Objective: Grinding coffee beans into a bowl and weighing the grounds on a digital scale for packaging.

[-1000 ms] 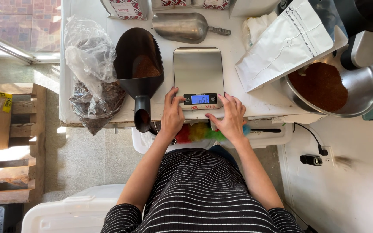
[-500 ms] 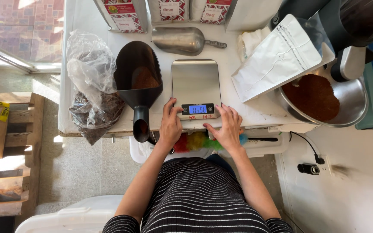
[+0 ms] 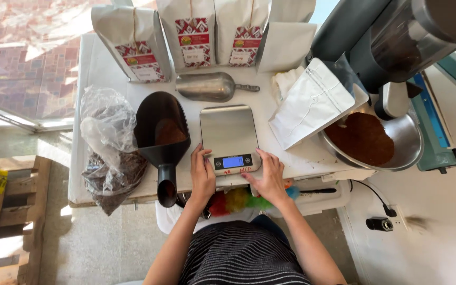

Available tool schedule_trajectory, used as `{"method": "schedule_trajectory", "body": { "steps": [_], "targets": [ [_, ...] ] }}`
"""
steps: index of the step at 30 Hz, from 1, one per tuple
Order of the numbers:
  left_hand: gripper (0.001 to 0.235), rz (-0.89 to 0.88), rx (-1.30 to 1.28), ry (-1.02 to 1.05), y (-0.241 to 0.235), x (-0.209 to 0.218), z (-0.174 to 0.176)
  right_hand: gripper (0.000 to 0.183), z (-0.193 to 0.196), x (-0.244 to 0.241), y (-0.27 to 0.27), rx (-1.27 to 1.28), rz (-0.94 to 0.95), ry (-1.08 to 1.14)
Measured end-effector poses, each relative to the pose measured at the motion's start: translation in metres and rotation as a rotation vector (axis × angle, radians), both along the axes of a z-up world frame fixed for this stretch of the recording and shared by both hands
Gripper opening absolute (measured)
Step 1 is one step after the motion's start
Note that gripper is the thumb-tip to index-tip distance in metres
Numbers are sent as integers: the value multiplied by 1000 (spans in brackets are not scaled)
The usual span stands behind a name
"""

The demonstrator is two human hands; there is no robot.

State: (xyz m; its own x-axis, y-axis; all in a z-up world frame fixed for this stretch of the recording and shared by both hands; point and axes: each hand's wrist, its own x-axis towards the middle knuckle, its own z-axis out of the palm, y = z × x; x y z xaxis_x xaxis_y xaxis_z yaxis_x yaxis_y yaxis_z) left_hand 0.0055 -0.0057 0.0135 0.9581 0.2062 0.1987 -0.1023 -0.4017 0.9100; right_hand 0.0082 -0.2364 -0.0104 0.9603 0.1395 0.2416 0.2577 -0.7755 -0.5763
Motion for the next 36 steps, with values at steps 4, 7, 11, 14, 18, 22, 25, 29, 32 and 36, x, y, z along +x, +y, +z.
{"method": "schedule_trajectory", "body": {
  "steps": [4,7,11,14,18,22,25,29,32,36],
  "targets": [
    [31,2,-61,109,-5,26,2,64,23,23,1,376,-51,252],
    [33,23,8,216,-11,37,1,45,-21,47,-12,569,-150,313],
    [62,28,51,310,-15,40,11,41,-18,45,-5,820,-153,405],
    [84,-4,-47,357,-14,28,48,35,42,23,7,981,-127,435],
    [111,-110,-354,424,-21,10,102,51,125,-6,20,934,118,354],
    [113,-317,-566,344,-37,-4,85,78,161,-34,43,898,231,375],
    [120,-531,-928,191,-52,-24,49,88,183,-51,58,645,189,411],
    [95,-494,-1725,421,-62,-38,44,82,178,-66,73,367,213,42],
    [90,-605,-1929,378,-46,-34,104,75,169,-69,75,236,198,-131],
    [91,-675,-1919,422,-39,-33,114,52,151,-61,58,222,221,-267]
  ]
}}
